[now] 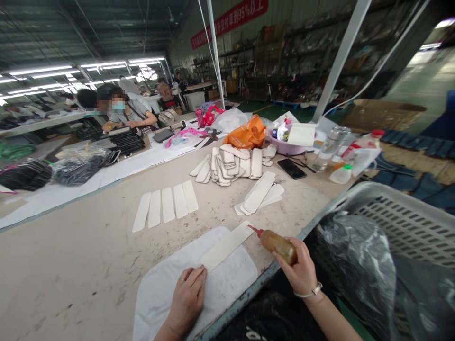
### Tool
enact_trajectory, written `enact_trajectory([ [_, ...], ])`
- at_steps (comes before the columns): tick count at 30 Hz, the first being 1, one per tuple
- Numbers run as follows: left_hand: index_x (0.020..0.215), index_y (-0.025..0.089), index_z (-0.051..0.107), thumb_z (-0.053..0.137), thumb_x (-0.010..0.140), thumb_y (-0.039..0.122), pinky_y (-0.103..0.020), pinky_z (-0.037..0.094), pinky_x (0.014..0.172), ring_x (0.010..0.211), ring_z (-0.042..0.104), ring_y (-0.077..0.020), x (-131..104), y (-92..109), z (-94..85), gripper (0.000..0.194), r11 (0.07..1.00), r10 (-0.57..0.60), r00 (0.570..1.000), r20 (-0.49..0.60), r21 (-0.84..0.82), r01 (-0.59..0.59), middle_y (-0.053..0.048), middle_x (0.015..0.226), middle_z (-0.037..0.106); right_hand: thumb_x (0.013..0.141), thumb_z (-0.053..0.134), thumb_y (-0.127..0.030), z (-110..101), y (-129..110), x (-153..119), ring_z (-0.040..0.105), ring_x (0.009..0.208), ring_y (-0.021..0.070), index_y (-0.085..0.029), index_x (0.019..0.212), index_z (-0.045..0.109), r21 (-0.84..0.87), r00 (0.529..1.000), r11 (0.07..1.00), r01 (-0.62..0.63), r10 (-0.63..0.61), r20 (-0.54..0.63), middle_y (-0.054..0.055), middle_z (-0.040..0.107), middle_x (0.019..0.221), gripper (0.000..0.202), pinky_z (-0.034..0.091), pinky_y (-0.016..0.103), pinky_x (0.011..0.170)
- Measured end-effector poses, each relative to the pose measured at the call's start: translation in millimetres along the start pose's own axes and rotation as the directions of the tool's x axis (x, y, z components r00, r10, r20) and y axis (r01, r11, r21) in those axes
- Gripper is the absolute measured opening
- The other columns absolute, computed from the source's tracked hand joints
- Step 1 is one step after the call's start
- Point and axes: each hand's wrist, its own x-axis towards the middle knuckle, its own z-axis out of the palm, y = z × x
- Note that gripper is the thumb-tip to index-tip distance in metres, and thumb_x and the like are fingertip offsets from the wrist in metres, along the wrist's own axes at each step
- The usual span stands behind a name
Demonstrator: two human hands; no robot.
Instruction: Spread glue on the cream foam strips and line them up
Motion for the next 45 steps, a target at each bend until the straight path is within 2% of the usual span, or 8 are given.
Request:
enact_trajectory([
  [3,0.109,0.017,0.064,0.045,0.087,0.010,-0.038,0.051,0.088,0.098,0.058,-0.0209,0.4,0.0,0.4,0.030,1.000,0.008,1.000,-0.008,0.005,-0.008,-0.008,0.109,0.066,0.078,0.065,-0.041,9.6,2.8,5.3,0.056,0.097,0.0269,-0.022,0.114,0.047,0.035,0.996,0.995,-0.088,0.089,-0.010,0.010,0.056,0.106,0.044,0.051,0.047,0.085],
  [7,0.109,0.017,0.064,0.045,0.087,0.010,-0.038,0.050,0.089,0.098,0.059,-0.0207,0.4,-0.2,1.0,0.030,1.000,0.019,1.000,-0.010,0.018,-0.019,-0.008,0.109,0.067,0.078,0.065,-0.042,16.0,8.6,4.7,0.056,0.099,0.0264,-0.022,0.113,0.048,0.053,0.992,0.990,-0.127,0.127,0.009,0.009,0.057,0.106,0.043,0.049,0.046,0.087],
  [17,0.107,0.017,0.065,0.044,0.088,0.009,-0.037,0.048,0.090,0.098,0.059,-0.0194,3.8,2.5,-1.8,0.030,1.000,0.027,1.000,-0.007,0.008,-0.027,-0.008,0.108,0.067,0.075,0.069,-0.043,-1.9,10.7,-16.4,0.056,0.100,0.0271,-0.024,0.113,0.050,0.093,0.968,0.964,-0.248,0.251,-0.019,0.008,0.057,0.109,0.046,0.047,0.046,0.089],
  [23,0.108,0.017,0.065,0.044,0.088,0.009,-0.037,0.049,0.090,0.098,0.058,-0.0203,1.7,2.1,-0.4,0.030,1.000,0.016,1.000,-0.005,0.011,-0.016,-0.008,0.109,0.067,0.074,0.069,-0.044,-5.8,14.5,-19.9,0.058,0.097,0.0270,-0.024,0.115,0.049,0.186,0.936,0.923,-0.337,0.350,-0.039,0.009,0.057,0.110,0.050,0.048,0.046,0.088],
  [29,0.108,0.017,0.065,0.045,0.087,0.010,-0.038,0.050,0.090,0.098,0.058,-0.0200,0.1,0.4,0.3,0.030,1.000,0.022,1.000,-0.003,0.017,-0.022,-0.009,0.110,0.067,0.075,0.069,-0.043,-2.9,8.0,-18.5,0.056,0.097,0.0260,-0.024,0.111,0.052,0.145,0.952,0.941,-0.307,0.305,0.035,0.008,0.057,0.107,0.044,0.048,0.044,0.086],
  [37,0.108,0.016,0.064,0.044,0.087,0.009,-0.038,0.050,0.090,0.099,0.057,-0.0204,1.1,1.2,-0.1,0.030,0.999,0.024,1.000,-0.001,0.027,-0.024,-0.008,0.109,0.066,0.075,0.068,-0.046,-4.9,5.2,-15.2,0.056,0.096,0.0259,-0.023,0.111,0.051,0.081,0.954,0.955,-0.285,0.291,-0.076,0.007,0.056,0.104,0.046,0.047,0.043,0.085],
  [41,0.108,0.016,0.065,0.045,0.087,0.010,-0.037,0.050,0.089,0.098,0.057,-0.0204,1.3,1.1,-0.4,0.029,0.999,0.025,1.000,-0.005,0.026,-0.025,-0.008,0.109,0.066,0.075,0.067,-0.046,2.6,4.5,-9.5,0.056,0.097,0.0265,-0.023,0.113,0.050,0.129,0.950,0.948,-0.292,0.303,-0.075,0.008,0.056,0.108,0.048,0.047,0.045,0.087],
  [45,0.109,0.017,0.064,0.045,0.087,0.010,-0.037,0.049,0.089,0.098,0.058,-0.0207,1.3,0.1,-0.3,0.030,0.999,0.038,0.999,0.004,0.025,-0.039,-0.008,0.109,0.067,0.076,0.066,-0.048,14.5,7.5,-3.9,0.056,0.095,0.0270,-0.023,0.111,0.050,0.081,0.964,0.962,-0.260,0.263,-0.038,0.008,0.057,0.104,0.046,0.048,0.047,0.086],
])
